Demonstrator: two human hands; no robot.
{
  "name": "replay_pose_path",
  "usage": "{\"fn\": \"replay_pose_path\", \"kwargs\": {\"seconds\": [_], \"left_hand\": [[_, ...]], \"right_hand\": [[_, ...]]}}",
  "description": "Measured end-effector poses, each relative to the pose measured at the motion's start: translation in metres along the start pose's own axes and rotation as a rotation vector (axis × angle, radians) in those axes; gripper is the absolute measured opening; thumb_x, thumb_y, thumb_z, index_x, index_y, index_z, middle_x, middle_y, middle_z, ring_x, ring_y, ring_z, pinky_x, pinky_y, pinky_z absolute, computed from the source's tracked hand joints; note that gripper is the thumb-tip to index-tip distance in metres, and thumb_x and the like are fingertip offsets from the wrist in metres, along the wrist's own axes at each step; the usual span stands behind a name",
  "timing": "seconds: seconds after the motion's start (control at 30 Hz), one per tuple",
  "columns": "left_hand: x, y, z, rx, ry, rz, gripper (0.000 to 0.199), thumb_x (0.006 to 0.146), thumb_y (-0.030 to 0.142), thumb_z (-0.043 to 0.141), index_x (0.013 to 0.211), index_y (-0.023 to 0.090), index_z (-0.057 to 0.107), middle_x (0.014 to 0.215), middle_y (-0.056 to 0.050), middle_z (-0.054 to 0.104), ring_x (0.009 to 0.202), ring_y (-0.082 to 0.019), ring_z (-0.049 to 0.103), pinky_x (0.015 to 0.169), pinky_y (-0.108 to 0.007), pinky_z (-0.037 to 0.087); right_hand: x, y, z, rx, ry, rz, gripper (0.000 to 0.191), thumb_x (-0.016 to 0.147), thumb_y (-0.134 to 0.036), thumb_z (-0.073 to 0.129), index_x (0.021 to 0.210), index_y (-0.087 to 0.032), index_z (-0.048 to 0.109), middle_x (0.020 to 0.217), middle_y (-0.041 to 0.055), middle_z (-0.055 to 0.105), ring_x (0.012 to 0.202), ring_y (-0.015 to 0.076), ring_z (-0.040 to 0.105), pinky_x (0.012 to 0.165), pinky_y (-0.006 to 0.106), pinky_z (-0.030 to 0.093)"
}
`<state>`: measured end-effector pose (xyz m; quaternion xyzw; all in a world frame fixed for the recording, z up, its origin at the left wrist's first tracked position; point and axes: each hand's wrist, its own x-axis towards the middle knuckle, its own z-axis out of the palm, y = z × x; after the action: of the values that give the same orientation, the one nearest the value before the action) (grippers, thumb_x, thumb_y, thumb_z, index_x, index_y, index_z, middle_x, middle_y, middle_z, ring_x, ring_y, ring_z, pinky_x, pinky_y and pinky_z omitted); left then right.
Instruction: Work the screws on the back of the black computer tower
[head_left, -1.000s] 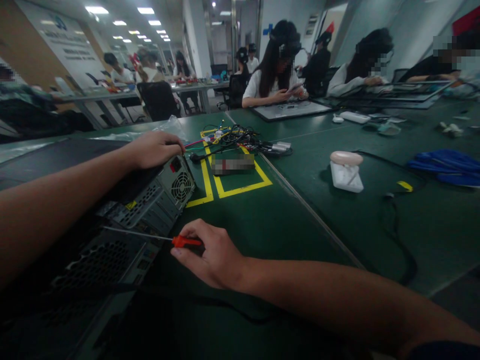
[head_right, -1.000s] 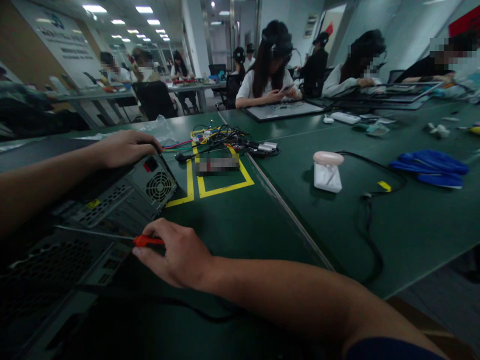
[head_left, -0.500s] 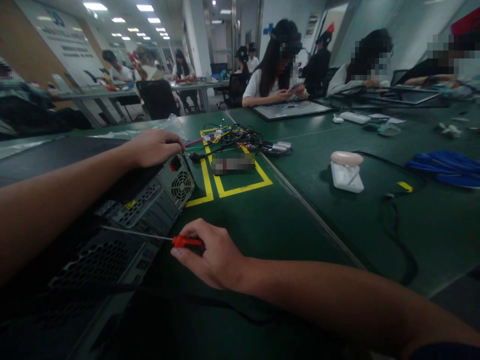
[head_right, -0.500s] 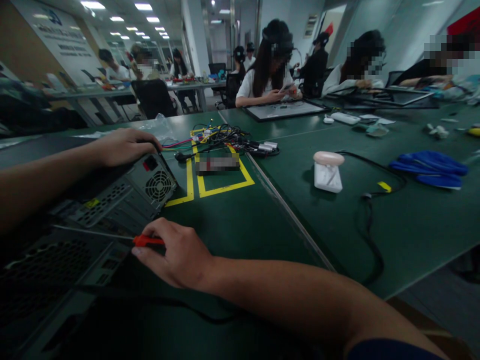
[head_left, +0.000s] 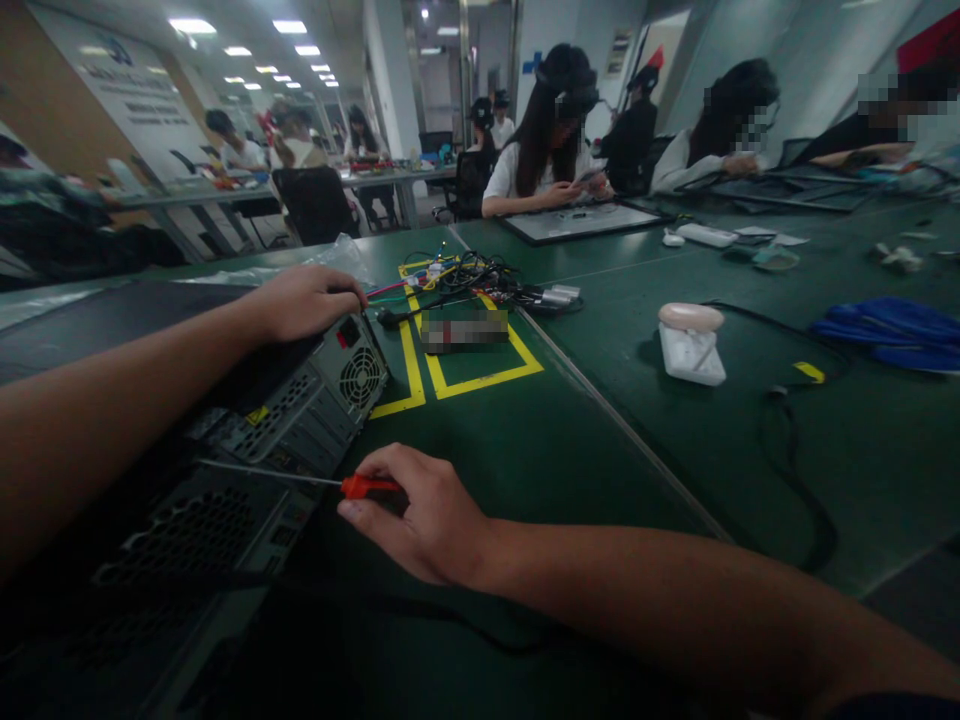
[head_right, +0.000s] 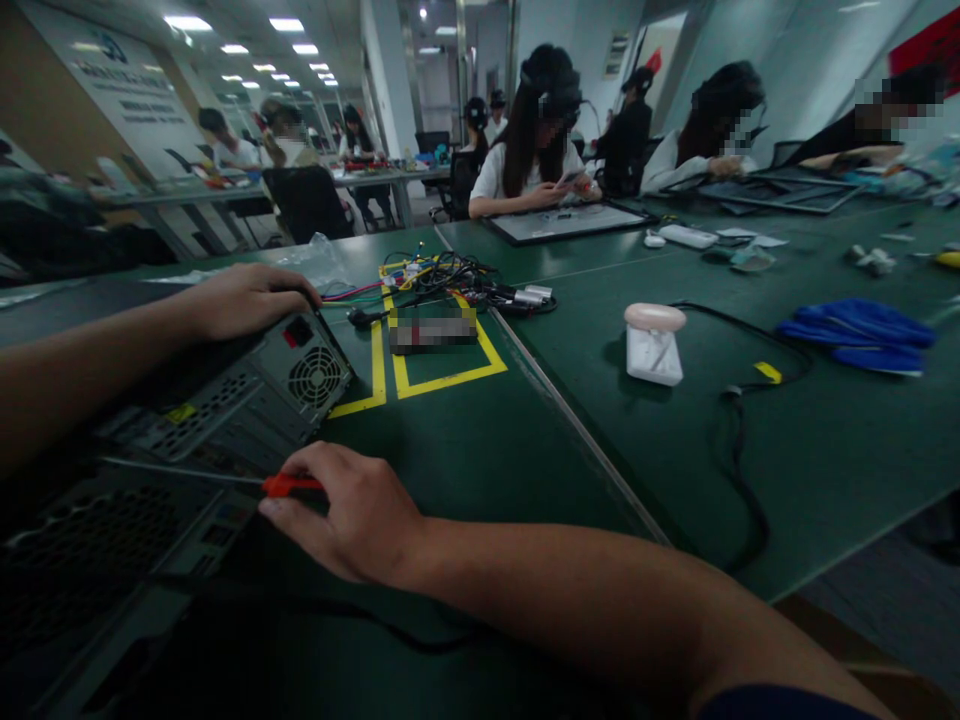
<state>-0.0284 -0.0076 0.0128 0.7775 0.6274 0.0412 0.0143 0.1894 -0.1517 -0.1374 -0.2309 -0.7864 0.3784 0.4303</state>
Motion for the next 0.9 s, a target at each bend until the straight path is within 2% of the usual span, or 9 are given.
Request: {"fn": "replay_pose_path", "kwargs": {"seconds": [0.17, 0.3, 0.47, 0.67, 0.9], "left_hand": [[0.003, -0.006, 0.003, -0.018, 0.02, 0.015, 0.044, 0.091, 0.042, 0.043, 0.108, 0.018, 0.077, 0.113, -0.01, 0.079, 0.106, -0.032, 0.071, 0.097, -0.04, 0.05], [0.005, -0.011, 0.005, -0.051, 0.009, 0.039, 0.041, 0.09, 0.041, 0.045, 0.105, 0.019, 0.077, 0.112, -0.011, 0.08, 0.106, -0.032, 0.071, 0.099, -0.042, 0.051], [0.008, -0.014, 0.007, -0.069, 0.009, 0.003, 0.042, 0.09, 0.044, 0.046, 0.104, 0.021, 0.078, 0.11, -0.009, 0.081, 0.105, -0.033, 0.072, 0.099, -0.043, 0.052], [0.007, -0.01, 0.005, -0.013, -0.001, 0.01, 0.056, 0.091, 0.046, 0.038, 0.113, 0.014, 0.079, 0.114, -0.014, 0.079, 0.109, -0.031, 0.07, 0.099, -0.041, 0.05], [0.002, -0.003, 0.002, 0.007, 0.019, 0.02, 0.056, 0.092, 0.043, 0.039, 0.115, 0.011, 0.079, 0.117, -0.015, 0.078, 0.106, -0.029, 0.069, 0.098, -0.039, 0.05]], "right_hand": [[-0.001, 0.002, 0.003, 0.006, -0.018, -0.007, 0.027, 0.104, -0.046, 0.069, 0.113, -0.021, 0.068, 0.109, 0.0067, 0.078, 0.093, 0.0179, 0.075, 0.087, 0.028, 0.06], [0.0, 0.004, 0.004, -0.045, -0.046, -0.002, 0.033, 0.105, -0.051, 0.068, 0.114, -0.02, 0.067, 0.112, 0.0086, 0.078, 0.099, 0.02, 0.076, 0.091, 0.031, 0.061], [0.001, 0.005, 0.004, -0.04, -0.074, 0.012, 0.035, 0.105, -0.052, 0.068, 0.117, -0.019, 0.067, 0.111, 0.0086, 0.078, 0.097, 0.0195, 0.076, 0.089, 0.03, 0.061], [0.0, 0.004, 0.002, 0.024, -0.023, -0.009, 0.029, 0.103, -0.047, 0.07, 0.113, -0.02, 0.069, 0.109, 0.0071, 0.077, 0.093, 0.0184, 0.074, 0.087, 0.031, 0.06], [0.0, 0.002, 0.001, 0.039, 0.04, -0.046, 0.024, 0.102, -0.042, 0.07, 0.11, -0.02, 0.07, 0.101, 0.0055, 0.076, 0.086, 0.0173, 0.071, 0.083, 0.03, 0.058]]}}
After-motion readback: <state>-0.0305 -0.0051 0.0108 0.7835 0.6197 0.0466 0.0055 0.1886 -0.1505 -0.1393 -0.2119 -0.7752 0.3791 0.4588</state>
